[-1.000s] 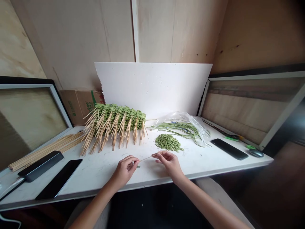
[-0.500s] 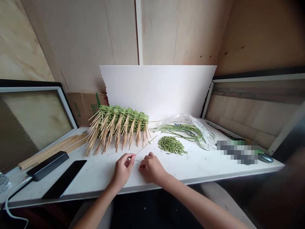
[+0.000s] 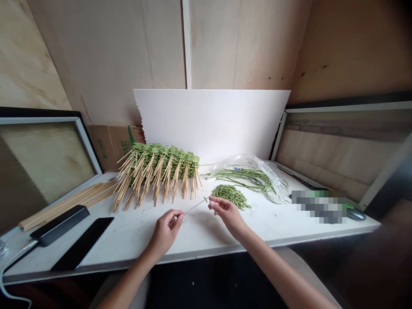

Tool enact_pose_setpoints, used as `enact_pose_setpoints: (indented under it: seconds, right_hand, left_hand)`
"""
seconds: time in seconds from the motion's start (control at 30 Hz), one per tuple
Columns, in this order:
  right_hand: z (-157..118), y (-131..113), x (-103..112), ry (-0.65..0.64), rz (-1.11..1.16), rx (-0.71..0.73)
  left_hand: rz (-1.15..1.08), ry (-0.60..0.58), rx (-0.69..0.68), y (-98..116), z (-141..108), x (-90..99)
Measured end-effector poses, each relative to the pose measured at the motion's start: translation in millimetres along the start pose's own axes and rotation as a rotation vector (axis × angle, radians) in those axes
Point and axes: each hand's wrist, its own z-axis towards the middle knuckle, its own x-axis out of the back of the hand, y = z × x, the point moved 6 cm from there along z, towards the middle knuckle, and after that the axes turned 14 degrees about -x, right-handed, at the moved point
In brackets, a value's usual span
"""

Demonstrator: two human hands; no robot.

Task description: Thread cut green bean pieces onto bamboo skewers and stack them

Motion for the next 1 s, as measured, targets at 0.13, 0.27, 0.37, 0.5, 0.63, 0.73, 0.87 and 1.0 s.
enact_pose_setpoints:
  seconds: [0.13, 0.27, 0.37, 0.5, 0.63, 0.73, 0.87, 1.0]
  right_hand:
    - [0, 3, -8, -0.044, 0.098, -0.021]
    - [-5, 2, -13, 0.036, 0.123, -0.007]
    - [-7, 2, -14, 0.068, 0.128, 0.016]
    - [-9, 0, -14, 0.108, 0.082, 0.067]
    - [-13, -3, -14, 0.139, 0.047, 0.107]
    - [-16, -4, -16, 0.15, 0.025, 0.123]
    - [-18, -4, -20, 0.149, -0.007, 0.135]
    - [-19, -3, -25, 0.13, -0.015, 0.147]
  left_hand:
    - [0.022, -0.031, -0.034, 3, 0, -2.1]
    - [0.053, -0.049, -0.074, 9, 1, -3.2]
    - [0.066, -0.065, -0.093, 13, 1, -4.3]
    - [0.054, -0.068, -0.104, 15, 1, -4.6]
    - [0.037, -0.08, -0.12, 16, 1, -5.2]
    - [0.016, -0.082, -0.125, 16, 0, -5.4]
    - [-0.011, -0.077, -0.122, 16, 0, -5.6]
    - [-0.013, -0.089, -0.125, 18, 0, -5.6]
